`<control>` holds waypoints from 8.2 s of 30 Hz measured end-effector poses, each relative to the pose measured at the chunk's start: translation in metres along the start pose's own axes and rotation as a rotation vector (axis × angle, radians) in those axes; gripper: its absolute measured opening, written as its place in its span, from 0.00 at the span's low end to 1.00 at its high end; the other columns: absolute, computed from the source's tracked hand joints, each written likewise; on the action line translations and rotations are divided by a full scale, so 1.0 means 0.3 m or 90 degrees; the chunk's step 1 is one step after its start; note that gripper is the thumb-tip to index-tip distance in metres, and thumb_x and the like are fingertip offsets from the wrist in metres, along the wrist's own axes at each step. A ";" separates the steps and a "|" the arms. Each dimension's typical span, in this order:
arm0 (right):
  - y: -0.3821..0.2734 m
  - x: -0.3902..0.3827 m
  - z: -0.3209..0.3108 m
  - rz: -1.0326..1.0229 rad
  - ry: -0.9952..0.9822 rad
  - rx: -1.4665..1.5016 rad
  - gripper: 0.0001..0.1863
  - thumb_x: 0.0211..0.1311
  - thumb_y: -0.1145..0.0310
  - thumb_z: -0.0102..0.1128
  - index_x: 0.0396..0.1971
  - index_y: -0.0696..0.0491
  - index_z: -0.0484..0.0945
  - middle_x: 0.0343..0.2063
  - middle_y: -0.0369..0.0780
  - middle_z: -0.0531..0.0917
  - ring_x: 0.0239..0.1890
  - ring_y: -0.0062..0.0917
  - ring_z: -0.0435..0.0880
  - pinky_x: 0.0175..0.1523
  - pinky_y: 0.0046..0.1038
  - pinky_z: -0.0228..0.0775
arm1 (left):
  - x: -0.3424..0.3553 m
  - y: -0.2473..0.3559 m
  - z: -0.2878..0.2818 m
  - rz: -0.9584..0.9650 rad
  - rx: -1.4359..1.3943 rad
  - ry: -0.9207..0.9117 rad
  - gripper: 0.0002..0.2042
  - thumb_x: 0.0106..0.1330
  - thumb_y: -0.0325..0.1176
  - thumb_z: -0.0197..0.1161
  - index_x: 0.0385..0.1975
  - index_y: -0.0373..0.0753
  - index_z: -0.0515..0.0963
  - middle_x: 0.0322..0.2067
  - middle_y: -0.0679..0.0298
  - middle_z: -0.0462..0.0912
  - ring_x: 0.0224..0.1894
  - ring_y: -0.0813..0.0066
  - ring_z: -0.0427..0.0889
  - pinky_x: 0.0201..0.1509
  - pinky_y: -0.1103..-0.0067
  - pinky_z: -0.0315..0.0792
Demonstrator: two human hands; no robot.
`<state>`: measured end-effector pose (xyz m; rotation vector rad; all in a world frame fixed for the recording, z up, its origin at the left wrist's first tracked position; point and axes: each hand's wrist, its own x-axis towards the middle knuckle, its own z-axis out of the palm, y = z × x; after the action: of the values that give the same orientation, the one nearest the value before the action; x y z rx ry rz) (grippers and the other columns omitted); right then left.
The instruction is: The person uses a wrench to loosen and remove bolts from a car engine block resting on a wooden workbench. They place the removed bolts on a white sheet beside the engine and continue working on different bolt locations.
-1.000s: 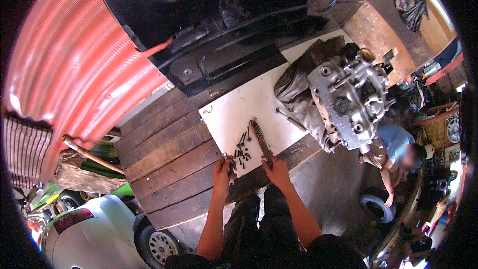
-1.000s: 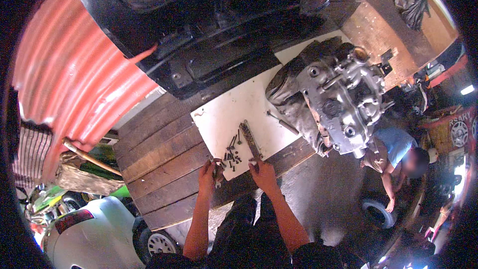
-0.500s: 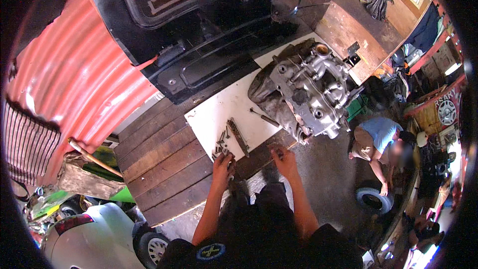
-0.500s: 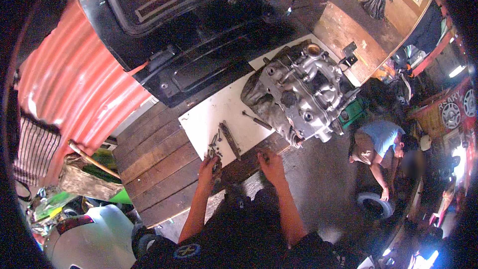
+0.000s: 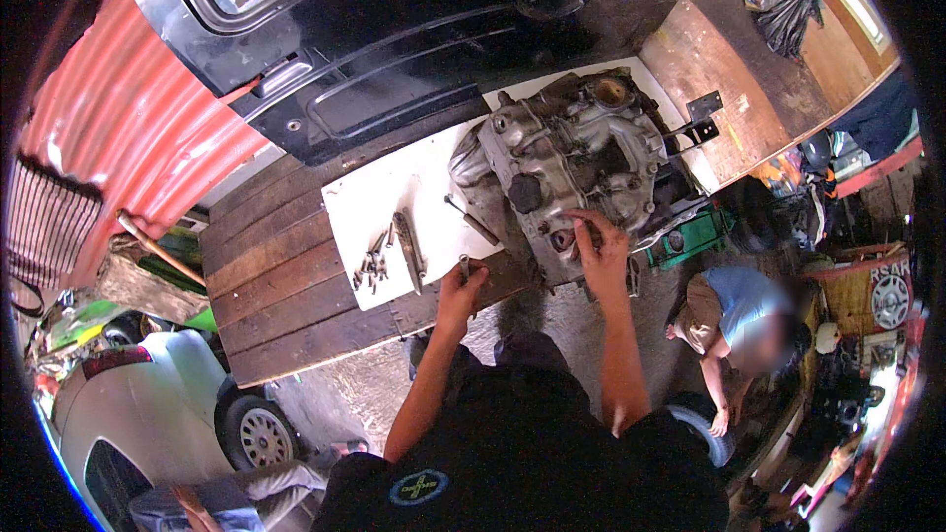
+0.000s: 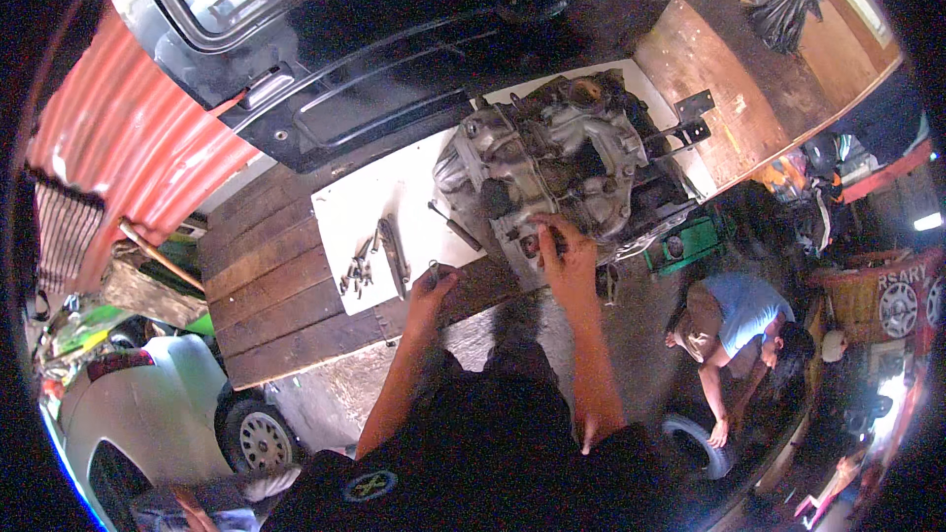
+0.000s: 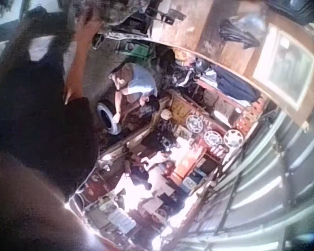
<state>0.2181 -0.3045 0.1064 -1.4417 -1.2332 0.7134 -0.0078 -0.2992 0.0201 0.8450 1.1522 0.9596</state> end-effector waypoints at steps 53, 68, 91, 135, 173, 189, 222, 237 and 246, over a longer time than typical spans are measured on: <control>0.108 0.010 -0.021 -0.078 0.074 -0.171 0.07 0.63 0.71 0.55 0.36 0.54 0.81 0.31 0.43 0.85 0.30 0.35 0.86 0.37 0.30 0.75 | 0.018 -0.119 0.180 -0.069 0.091 -0.101 0.11 0.69 0.37 0.60 0.43 0.36 0.79 0.32 0.65 0.82 0.32 0.79 0.77 0.34 0.79 0.68; 0.120 0.011 -0.027 -0.111 0.084 -0.181 0.07 0.63 0.71 0.55 0.35 0.55 0.81 0.32 0.42 0.85 0.32 0.36 0.86 0.39 0.31 0.74 | 0.057 -0.208 0.133 0.144 0.402 -0.198 0.16 0.72 0.35 0.55 0.50 0.28 0.75 0.40 0.50 0.83 0.43 0.63 0.81 0.47 0.70 0.72; 0.113 0.020 -0.023 -0.172 0.090 -0.157 0.08 0.66 0.72 0.53 0.35 0.56 0.82 0.19 0.38 0.80 0.20 0.21 0.77 0.28 0.24 0.67 | 0.189 -0.270 0.159 0.304 0.510 -0.223 0.09 0.67 0.34 0.56 0.36 0.36 0.78 0.39 0.53 0.77 0.49 0.51 0.74 0.49 0.55 0.65; 0.108 0.011 -0.020 -0.215 0.079 -0.226 0.06 0.63 0.73 0.55 0.33 0.54 0.81 0.20 0.39 0.80 0.17 0.27 0.76 0.26 0.28 0.67 | -0.013 -0.380 0.337 -0.135 -0.048 -0.024 0.17 0.75 0.44 0.50 0.23 0.43 0.67 0.19 0.73 0.61 0.22 0.79 0.61 0.28 0.79 0.61; 0.125 0.005 -0.009 -0.196 0.087 -0.250 0.04 0.60 0.73 0.57 0.34 0.51 0.79 0.27 0.39 0.84 0.22 0.32 0.83 0.27 0.30 0.72 | 0.309 -0.003 0.134 0.456 0.852 -0.483 0.08 0.53 0.39 0.71 0.33 0.52 0.85 0.42 0.62 0.80 0.55 0.61 0.72 0.67 0.55 0.50; 0.133 -0.003 -0.004 -0.148 0.076 -0.275 0.06 0.59 0.73 0.58 0.35 0.51 0.81 0.28 0.41 0.85 0.23 0.34 0.83 0.28 0.30 0.73 | 0.124 -0.401 0.176 0.017 0.146 -0.157 0.20 0.69 0.49 0.58 0.22 0.38 0.76 0.21 0.64 0.74 0.26 0.69 0.72 0.30 0.72 0.66; 0.158 0.009 -0.003 -0.243 0.094 -0.236 0.06 0.64 0.72 0.55 0.33 0.54 0.82 0.19 0.37 0.81 0.12 0.18 0.72 0.20 0.24 0.64 | 0.179 -0.221 0.108 0.297 0.686 -0.252 0.12 0.64 0.40 0.61 0.26 0.38 0.81 0.30 0.56 0.81 0.38 0.57 0.79 0.42 0.68 0.66; 0.146 0.004 0.002 -0.241 0.066 -0.245 0.04 0.57 0.72 0.58 0.33 0.51 0.80 0.26 0.41 0.84 0.26 0.37 0.84 0.31 0.33 0.76 | 0.293 -0.047 0.126 0.645 0.792 -0.336 0.09 0.51 0.43 0.71 0.25 0.47 0.84 0.33 0.64 0.79 0.45 0.64 0.74 0.52 0.64 0.62; 0.119 0.007 0.015 -0.290 0.159 -0.277 0.06 0.62 0.71 0.55 0.30 0.54 0.82 0.17 0.37 0.79 0.12 0.21 0.71 0.19 0.24 0.61 | 0.227 -0.303 0.152 0.181 0.266 -0.232 0.12 0.63 0.39 0.64 0.25 0.37 0.81 0.26 0.64 0.80 0.28 0.65 0.76 0.32 0.71 0.67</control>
<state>0.2255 -0.2978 0.0717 -1.4594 -1.5020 -0.0496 0.0613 -0.2717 -0.0772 1.4875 0.9388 0.7546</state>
